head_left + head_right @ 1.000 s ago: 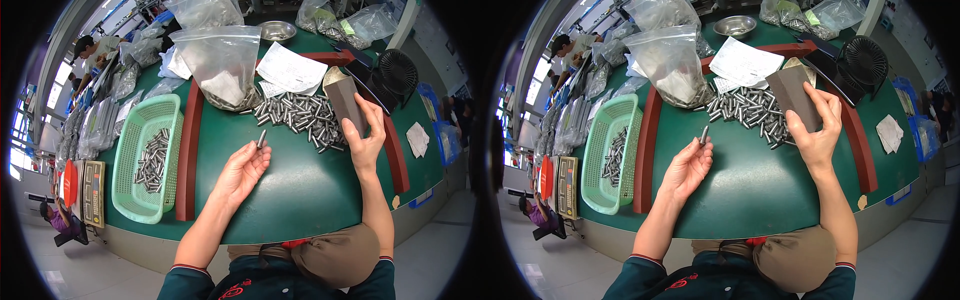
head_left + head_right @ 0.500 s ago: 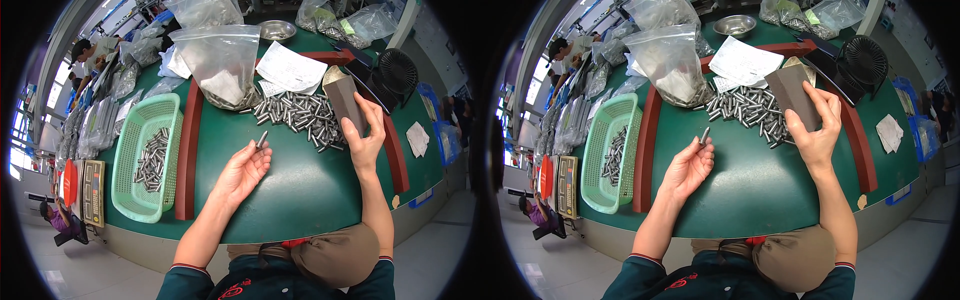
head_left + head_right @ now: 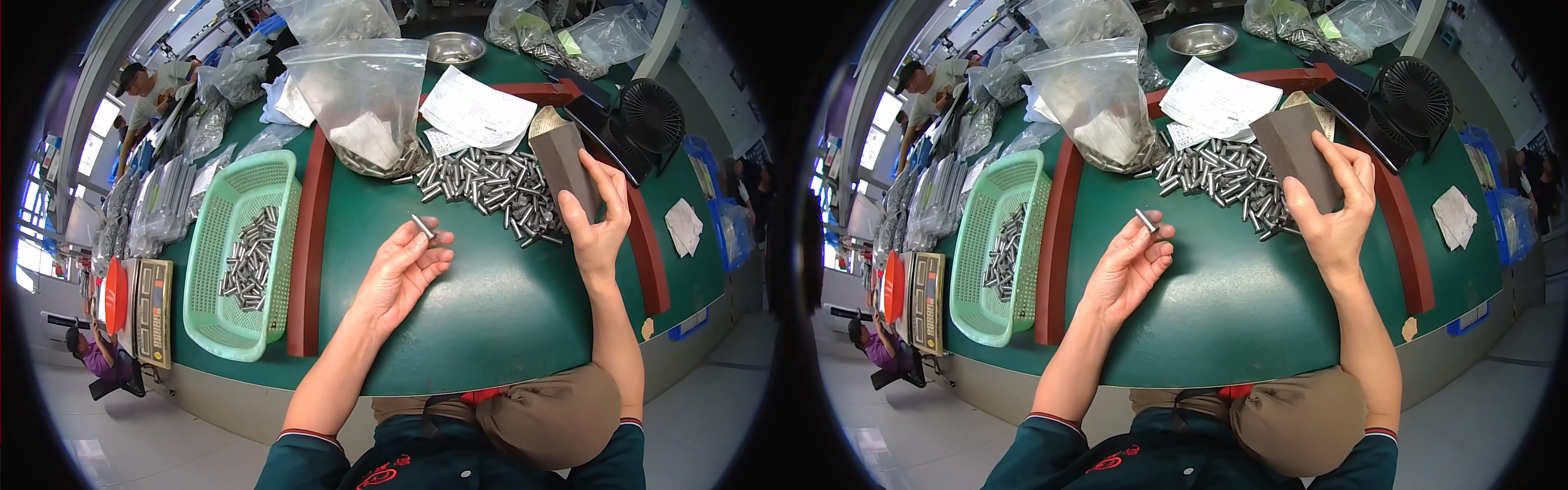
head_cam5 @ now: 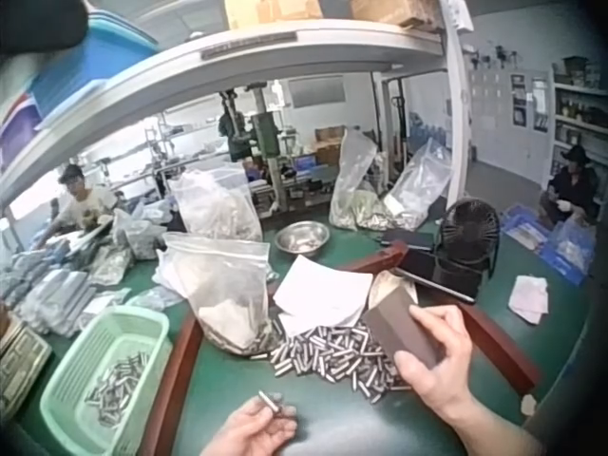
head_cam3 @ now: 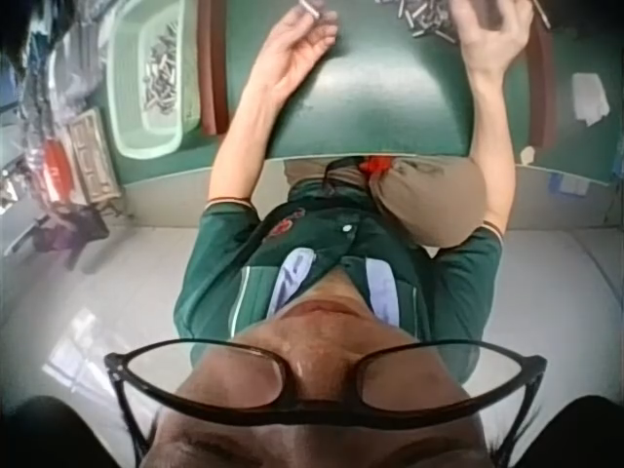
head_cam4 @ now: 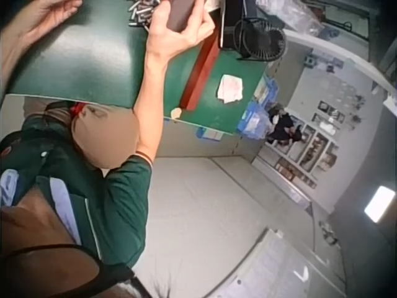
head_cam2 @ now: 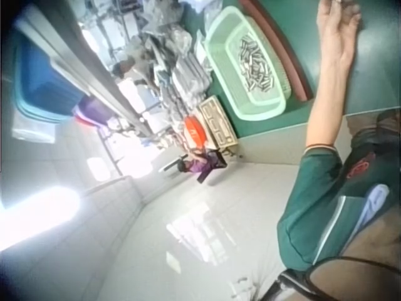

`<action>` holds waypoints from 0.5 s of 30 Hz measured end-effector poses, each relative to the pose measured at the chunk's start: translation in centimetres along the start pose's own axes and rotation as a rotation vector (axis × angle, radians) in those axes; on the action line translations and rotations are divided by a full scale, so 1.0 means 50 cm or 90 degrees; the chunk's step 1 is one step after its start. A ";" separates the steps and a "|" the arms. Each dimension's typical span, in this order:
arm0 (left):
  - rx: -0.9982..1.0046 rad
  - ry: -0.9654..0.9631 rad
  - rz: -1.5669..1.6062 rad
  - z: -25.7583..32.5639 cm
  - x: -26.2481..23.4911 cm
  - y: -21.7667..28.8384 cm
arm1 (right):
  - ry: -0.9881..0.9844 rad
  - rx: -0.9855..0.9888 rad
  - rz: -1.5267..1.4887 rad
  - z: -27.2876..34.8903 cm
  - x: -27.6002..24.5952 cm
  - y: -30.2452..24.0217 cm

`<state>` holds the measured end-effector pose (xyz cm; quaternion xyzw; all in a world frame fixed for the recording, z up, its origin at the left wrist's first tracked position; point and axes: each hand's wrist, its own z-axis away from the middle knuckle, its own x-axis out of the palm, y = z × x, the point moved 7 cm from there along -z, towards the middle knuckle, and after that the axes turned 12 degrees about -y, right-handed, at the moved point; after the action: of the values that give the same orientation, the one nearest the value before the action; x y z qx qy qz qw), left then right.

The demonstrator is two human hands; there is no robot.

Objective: Sanding and inspecting small metal cylindrical components using an abrasive block at a workbench.

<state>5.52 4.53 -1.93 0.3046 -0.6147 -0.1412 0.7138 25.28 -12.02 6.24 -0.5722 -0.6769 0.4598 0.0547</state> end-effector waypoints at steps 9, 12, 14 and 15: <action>-0.008 -0.058 0.217 -0.003 -0.009 -0.009 | -0.002 0.000 0.001 0.001 0.002 -0.001; -0.024 -0.069 0.272 -0.003 -0.007 -0.015 | -0.005 -0.001 0.003 0.000 0.002 0.000; -0.030 -0.083 0.297 -0.004 -0.005 -0.015 | -0.007 -0.001 0.007 0.000 0.002 0.000; -0.033 -0.079 0.294 -0.004 -0.006 -0.015 | -0.006 -0.001 0.003 0.001 0.003 0.001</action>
<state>5.78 4.16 -2.63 0.1286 -0.7070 -0.0084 0.6954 25.26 -11.95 6.11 -0.5717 -0.6761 0.4622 0.0499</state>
